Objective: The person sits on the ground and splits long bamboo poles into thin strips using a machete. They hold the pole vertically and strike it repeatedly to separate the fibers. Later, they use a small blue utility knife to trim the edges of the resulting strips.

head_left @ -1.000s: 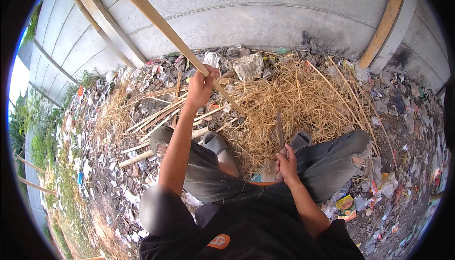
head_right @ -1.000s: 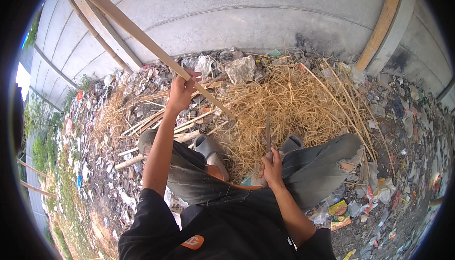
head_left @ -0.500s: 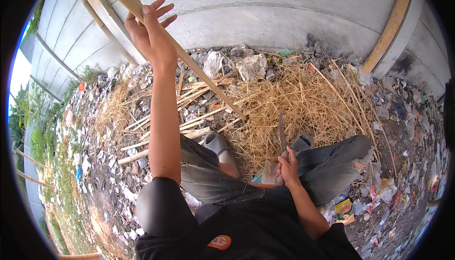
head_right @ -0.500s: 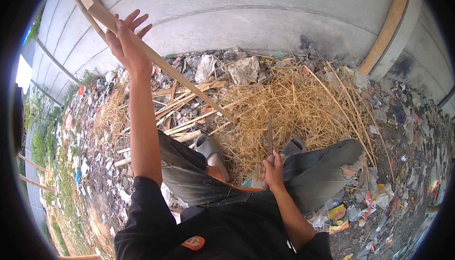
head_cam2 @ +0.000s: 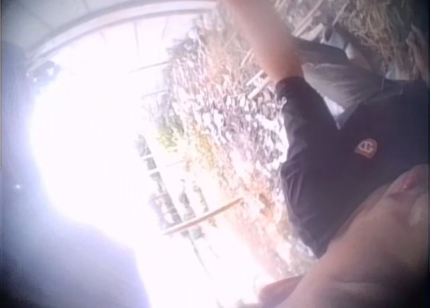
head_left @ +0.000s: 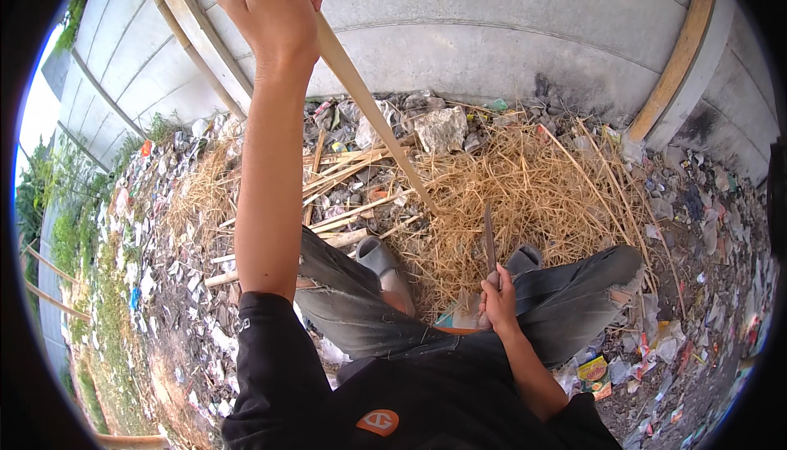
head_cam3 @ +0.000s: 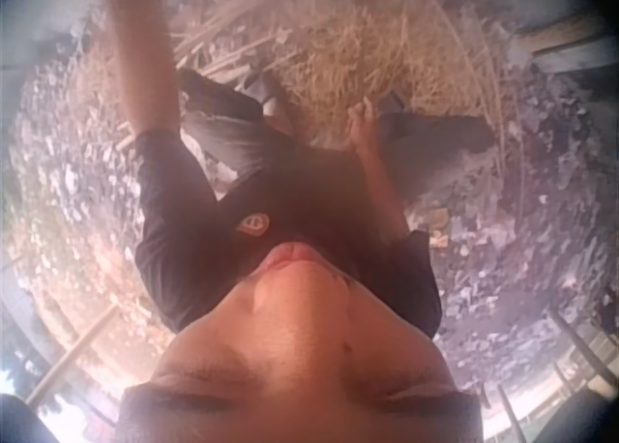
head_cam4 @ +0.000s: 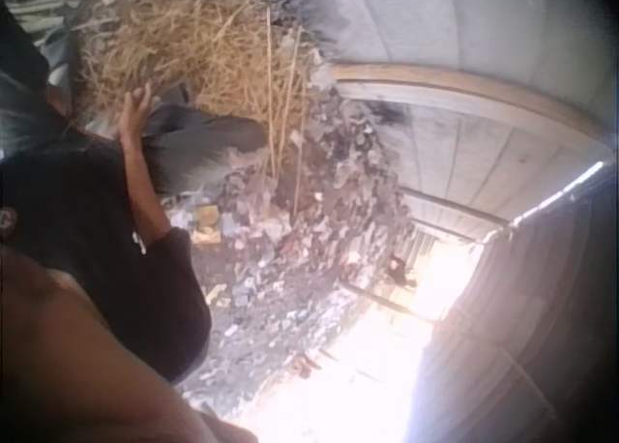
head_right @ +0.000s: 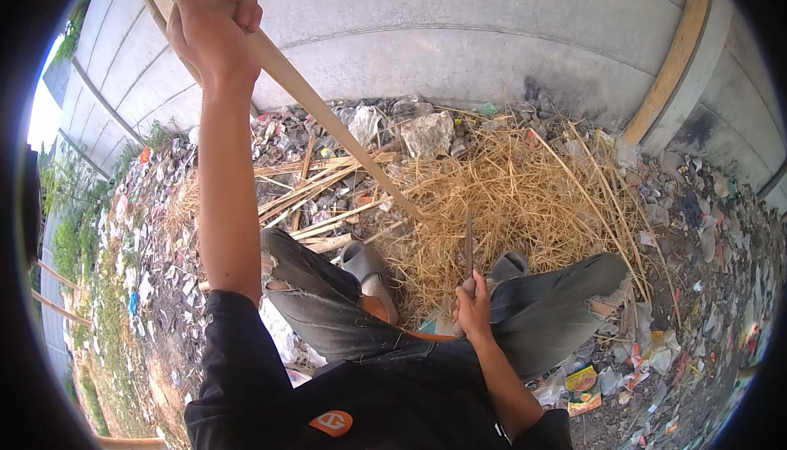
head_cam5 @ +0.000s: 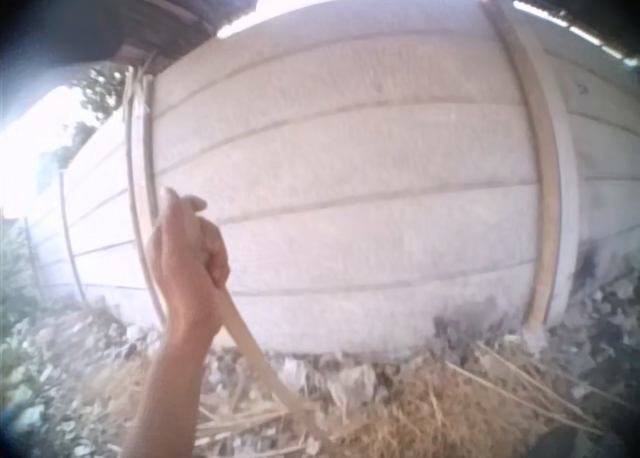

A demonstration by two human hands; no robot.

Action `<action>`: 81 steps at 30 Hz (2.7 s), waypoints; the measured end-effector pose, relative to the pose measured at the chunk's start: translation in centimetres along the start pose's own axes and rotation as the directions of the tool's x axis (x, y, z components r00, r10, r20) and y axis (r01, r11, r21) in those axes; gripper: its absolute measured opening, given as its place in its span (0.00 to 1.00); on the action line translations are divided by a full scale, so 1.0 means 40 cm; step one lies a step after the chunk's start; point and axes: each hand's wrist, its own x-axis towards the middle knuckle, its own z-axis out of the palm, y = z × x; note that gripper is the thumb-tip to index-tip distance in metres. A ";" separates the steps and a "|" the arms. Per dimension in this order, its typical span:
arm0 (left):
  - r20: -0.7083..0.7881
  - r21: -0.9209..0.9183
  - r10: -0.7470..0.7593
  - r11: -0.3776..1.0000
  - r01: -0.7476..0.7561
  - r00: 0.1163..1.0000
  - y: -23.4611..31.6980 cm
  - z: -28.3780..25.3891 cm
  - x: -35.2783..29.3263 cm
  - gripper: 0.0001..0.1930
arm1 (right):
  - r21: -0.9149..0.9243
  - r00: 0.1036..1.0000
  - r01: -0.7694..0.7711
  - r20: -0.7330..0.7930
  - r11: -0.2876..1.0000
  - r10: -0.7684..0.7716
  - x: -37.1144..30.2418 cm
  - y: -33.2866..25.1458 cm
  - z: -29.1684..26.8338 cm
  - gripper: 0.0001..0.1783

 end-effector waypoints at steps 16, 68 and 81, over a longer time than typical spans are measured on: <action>0.122 -0.133 0.016 0.991 0.000 0.992 0.021 0.084 0.043 0.26 | -0.002 0.993 0.112 -0.029 0.994 -0.112 0.017 0.000 0.016 0.33; 0.342 -0.626 0.057 0.758 0.183 0.938 -0.202 0.137 0.131 0.38 | 0.490 0.559 0.738 -0.056 0.465 -0.827 -0.302 -0.810 0.088 0.31; 0.381 -0.635 0.043 0.738 0.228 0.924 -0.210 0.078 0.117 0.38 | 0.228 0.651 0.751 -0.098 0.620 -0.753 -0.299 -0.831 0.060 0.31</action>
